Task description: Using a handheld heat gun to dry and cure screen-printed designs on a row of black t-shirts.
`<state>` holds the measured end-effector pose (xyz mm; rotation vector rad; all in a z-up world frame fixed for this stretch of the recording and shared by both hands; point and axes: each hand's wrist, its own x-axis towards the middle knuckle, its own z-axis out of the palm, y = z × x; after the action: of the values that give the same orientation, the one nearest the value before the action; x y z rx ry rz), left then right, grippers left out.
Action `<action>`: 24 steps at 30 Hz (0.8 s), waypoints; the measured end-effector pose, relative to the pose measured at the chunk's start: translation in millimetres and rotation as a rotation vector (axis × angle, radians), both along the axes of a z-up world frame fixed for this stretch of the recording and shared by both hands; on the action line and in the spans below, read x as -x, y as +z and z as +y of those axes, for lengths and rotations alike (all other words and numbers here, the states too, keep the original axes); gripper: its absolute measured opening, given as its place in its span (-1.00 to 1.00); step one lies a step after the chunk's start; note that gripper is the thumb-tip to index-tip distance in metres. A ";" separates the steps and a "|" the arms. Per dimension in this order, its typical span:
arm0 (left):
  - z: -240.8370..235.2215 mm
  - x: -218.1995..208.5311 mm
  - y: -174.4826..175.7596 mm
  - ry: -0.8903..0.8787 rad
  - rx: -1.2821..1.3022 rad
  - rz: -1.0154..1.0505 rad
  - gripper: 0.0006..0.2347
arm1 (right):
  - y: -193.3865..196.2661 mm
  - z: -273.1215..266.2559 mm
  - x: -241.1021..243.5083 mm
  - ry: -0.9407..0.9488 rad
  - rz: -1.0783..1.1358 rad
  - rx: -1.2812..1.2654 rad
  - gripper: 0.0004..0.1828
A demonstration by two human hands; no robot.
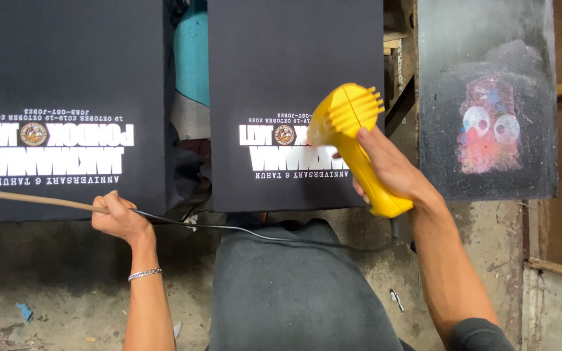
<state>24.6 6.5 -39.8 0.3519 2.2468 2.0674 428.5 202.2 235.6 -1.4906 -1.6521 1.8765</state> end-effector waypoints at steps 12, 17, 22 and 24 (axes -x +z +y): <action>2.2 0.4 4.7 -0.001 -0.003 -0.009 -0.62 | -11.7 10.8 -9.0 -0.075 0.032 -0.027 -0.18; -0.8 5.4 -3.1 0.022 0.030 0.019 -0.63 | 5.1 2.6 -19.4 -0.078 -0.040 -0.031 -0.16; 0.8 5.0 -1.3 0.022 0.000 0.006 -0.63 | -2.2 3.7 -21.8 -0.081 -0.033 -0.004 -0.17; -2.6 8.0 -7.0 0.029 0.035 0.021 -0.62 | -10.2 9.1 -20.0 -0.126 0.019 -0.057 -0.16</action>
<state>16.7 3.9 -46.8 0.3431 2.3109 2.0444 448.4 211.4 225.4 -1.5115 -1.5511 1.7577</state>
